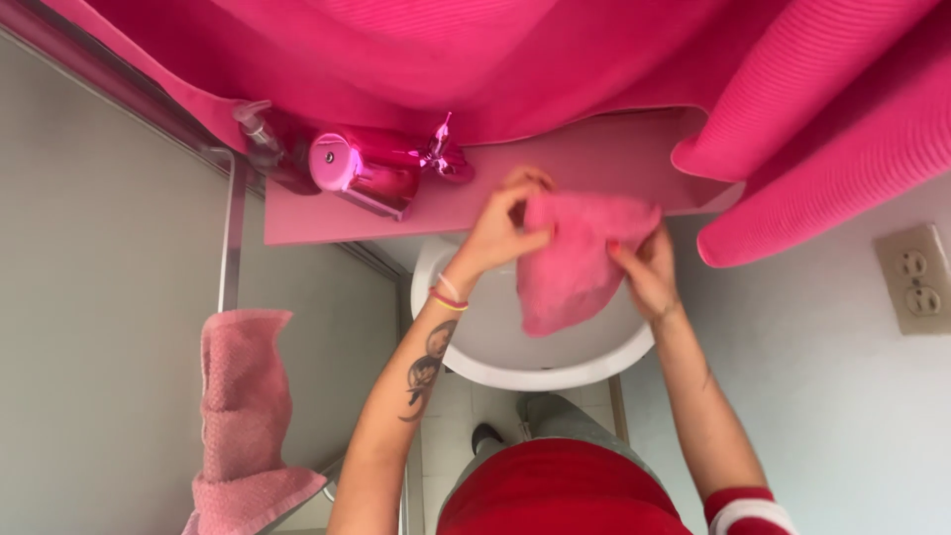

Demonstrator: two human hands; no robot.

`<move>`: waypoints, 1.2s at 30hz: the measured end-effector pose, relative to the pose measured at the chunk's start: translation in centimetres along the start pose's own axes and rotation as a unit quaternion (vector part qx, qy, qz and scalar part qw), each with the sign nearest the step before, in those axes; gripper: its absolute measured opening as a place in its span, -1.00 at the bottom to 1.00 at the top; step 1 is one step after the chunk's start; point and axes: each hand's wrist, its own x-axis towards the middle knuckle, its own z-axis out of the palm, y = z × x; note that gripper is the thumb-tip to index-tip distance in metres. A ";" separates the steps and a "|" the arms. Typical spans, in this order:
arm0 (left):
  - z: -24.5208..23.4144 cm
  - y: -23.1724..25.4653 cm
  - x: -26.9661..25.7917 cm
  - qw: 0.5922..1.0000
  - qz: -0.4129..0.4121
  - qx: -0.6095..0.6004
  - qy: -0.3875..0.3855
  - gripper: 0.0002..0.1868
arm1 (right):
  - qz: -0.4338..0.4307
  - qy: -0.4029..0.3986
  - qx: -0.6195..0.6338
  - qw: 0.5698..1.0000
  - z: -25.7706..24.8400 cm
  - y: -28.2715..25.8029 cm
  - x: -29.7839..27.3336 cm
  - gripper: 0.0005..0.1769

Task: Cleaning a bathroom shelf and the objects on it using a pink cloth.

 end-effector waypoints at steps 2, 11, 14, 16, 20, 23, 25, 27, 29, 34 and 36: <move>0.8 0.7 1.1 0.976 -0.049 0.185 0.104 -0.67 | -0.052 0.043 -0.089 0.994 2.4 -1.5 3.5 -0.20; 2.3 -0.6 -3.4 0.866 0.007 0.426 0.262 -0.14 | -0.213 -0.002 -0.643 0.735 9.1 -0.3 7.0 -0.38; 1.7 -0.9 -4.9 0.870 -0.011 0.412 0.271 -0.26 | -0.181 -0.008 -0.674 0.717 12.9 -1.1 8.5 -0.35; 2.0 -0.9 -5.3 0.878 -0.032 0.393 0.271 -0.30 | -0.156 -0.005 -0.702 0.695 14.4 0.1 7.8 -0.36; 1.7 -1.7 -4.2 0.869 -0.017 0.380 0.318 -0.39 | -0.198 0.048 -0.677 0.707 13.6 5.5 6.6 -0.47; 1.2 -3.2 -3.7 0.873 -0.004 0.355 0.334 -0.49 | -0.206 0.011 -0.621 0.756 14.1 3.6 6.5 -0.39; 1.0 -3.8 -3.1 0.880 -0.010 0.330 0.341 -0.56 | -0.195 -0.026 -0.668 0.718 14.4 1.9 6.7 -0.24; 0.9 -4.0 -2.2 0.873 0.066 0.356 0.327 -0.61 | -0.224 -0.015 -0.723 0.653 13.8 2.2 7.1 -0.49; 0.4 -4.1 -2.1 0.873 0.063 0.380 0.299 -0.65 | -0.173 -0.036 -0.732 0.657 7.5 4.0 6.9 -0.51; -0.2 -4.2 -3.0 0.881 0.068 0.392 0.257 -0.72 | -0.218 0.022 -0.725 0.653 -2.3 1.1 6.5 -0.48; -0.4 -4.2 -3.0 0.896 0.028 0.371 0.243 -0.68 | -0.298 0.142 -0.707 0.625 -1.5 1.7 7.5 -0.52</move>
